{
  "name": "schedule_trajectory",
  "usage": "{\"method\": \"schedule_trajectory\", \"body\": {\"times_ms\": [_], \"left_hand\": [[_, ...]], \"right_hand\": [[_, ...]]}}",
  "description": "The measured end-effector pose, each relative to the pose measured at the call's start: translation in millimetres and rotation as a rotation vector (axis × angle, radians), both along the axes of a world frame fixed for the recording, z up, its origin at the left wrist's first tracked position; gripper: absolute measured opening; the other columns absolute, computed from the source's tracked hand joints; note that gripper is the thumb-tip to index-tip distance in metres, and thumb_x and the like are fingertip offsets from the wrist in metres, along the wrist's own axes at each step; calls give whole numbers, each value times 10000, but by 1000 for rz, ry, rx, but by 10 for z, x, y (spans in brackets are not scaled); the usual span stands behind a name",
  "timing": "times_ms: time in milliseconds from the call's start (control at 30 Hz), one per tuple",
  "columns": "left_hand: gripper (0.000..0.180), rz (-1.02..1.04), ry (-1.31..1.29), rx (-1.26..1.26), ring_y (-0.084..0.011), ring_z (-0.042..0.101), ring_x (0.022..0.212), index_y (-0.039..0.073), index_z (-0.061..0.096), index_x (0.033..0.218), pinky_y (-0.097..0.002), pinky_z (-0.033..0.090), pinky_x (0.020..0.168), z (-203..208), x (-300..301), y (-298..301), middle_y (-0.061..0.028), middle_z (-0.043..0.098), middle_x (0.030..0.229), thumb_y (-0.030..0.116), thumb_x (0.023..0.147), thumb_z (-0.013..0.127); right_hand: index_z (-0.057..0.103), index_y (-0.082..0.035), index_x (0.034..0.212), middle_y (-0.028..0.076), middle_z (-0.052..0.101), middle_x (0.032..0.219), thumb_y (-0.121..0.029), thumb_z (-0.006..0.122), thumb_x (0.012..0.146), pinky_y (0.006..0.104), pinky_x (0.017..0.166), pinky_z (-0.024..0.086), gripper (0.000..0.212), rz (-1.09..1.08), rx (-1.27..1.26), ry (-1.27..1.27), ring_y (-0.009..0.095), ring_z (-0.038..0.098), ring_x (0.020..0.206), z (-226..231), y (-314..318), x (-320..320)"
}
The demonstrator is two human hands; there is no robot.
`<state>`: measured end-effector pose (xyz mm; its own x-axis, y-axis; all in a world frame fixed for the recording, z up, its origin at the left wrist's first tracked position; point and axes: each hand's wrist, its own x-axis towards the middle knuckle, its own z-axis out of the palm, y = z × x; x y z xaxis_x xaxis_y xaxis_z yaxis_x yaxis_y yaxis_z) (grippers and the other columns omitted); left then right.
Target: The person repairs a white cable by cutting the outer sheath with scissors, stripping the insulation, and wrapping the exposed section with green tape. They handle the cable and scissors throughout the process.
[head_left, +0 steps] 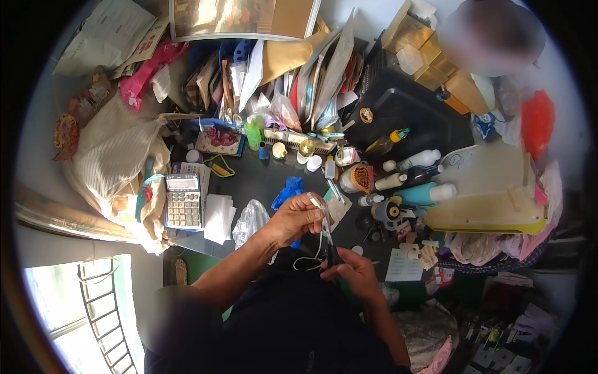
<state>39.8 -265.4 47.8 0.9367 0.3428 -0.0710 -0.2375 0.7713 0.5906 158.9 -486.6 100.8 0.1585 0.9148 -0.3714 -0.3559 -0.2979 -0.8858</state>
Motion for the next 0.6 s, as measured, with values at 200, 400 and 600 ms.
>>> {"method": "schedule_trajectory", "body": {"times_ms": [200,400,600], "left_hand": [[80,11,36,19,-86,655,710,70,644,1073,-215,536,658,7,-1,4,-146,743,991,107,1006,667],[54,33,37,83,-85,651,704,74,641,1054,-213,538,655,-5,34,-10,-146,746,984,98,1009,661],[44,49,57,130,-85,649,700,72,648,1036,-222,525,649,63,60,-47,-140,755,966,87,1001,669]], "right_hand": [[470,91,1458,216,701,1177,-68,567,1026,374,866,609,471,11,-28,2,292,742,988,13,-14,34],[446,100,1475,230,699,1186,-92,580,1031,385,871,614,502,12,-63,6,303,742,1002,12,-36,68],[456,93,1478,226,694,1200,-109,589,1027,397,876,616,511,13,-40,64,310,740,1015,-19,-61,93]]}}
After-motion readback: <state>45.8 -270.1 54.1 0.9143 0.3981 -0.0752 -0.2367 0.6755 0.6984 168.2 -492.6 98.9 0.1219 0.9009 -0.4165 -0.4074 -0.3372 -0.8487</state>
